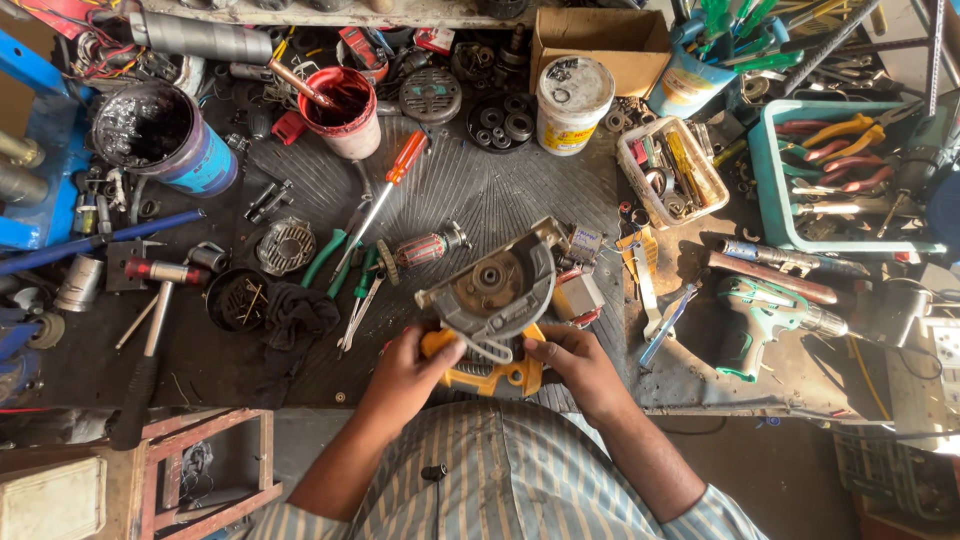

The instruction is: The person assembles a yellow plastic housing with internal electrical components on a cluttered workbench. They use a screwdriver to tighten screws, insert a metal rod, and fit a handle into the housing, then place the assembled unit onto a larger metal base.

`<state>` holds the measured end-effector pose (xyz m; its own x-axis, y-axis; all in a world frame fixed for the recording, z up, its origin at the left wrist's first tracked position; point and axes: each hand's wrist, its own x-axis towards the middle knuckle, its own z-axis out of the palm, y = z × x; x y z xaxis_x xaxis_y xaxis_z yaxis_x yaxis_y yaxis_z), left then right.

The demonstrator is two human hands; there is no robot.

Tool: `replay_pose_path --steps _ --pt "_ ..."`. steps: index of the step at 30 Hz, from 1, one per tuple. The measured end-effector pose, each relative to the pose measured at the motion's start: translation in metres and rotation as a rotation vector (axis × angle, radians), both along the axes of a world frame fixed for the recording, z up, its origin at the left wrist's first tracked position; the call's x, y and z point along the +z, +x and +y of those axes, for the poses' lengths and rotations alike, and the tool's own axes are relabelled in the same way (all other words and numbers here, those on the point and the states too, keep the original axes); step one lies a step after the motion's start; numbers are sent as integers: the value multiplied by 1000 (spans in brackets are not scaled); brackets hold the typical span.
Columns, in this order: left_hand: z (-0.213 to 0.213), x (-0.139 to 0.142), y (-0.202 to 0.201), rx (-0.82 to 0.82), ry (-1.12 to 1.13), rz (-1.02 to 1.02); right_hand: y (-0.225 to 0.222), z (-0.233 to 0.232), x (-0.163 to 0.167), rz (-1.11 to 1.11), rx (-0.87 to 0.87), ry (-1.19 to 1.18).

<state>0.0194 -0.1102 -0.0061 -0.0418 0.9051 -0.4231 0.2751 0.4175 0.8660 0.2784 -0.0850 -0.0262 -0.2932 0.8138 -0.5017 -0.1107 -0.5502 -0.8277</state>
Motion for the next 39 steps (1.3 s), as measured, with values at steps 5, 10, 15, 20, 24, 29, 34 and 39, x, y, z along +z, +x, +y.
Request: replay_pose_path --steps 5,10,15,20,24,29,34,39 --pt "-7 -22 -3 33 55 -427 4 -1 7 -102 49 -18" --pt "-8 -25 7 90 57 -437 4 -1 10 -55 57 122" --pt "-13 -11 10 160 -212 -686 4 1 6 -26 -42 5" --pt "-11 -5 9 90 -183 -673 5 -3 4 -40 -46 -42" --pt "-2 -9 5 158 -215 -647 5 -2 3 -53 -47 -40" --pt "5 -12 5 185 -164 -596 5 2 -3 30 -59 -47" --pt "9 -6 1 123 -147 -543 7 2 -9 119 -48 24" --pt "21 -11 -11 -34 -199 -486 10 10 -5 -20 9 -101"
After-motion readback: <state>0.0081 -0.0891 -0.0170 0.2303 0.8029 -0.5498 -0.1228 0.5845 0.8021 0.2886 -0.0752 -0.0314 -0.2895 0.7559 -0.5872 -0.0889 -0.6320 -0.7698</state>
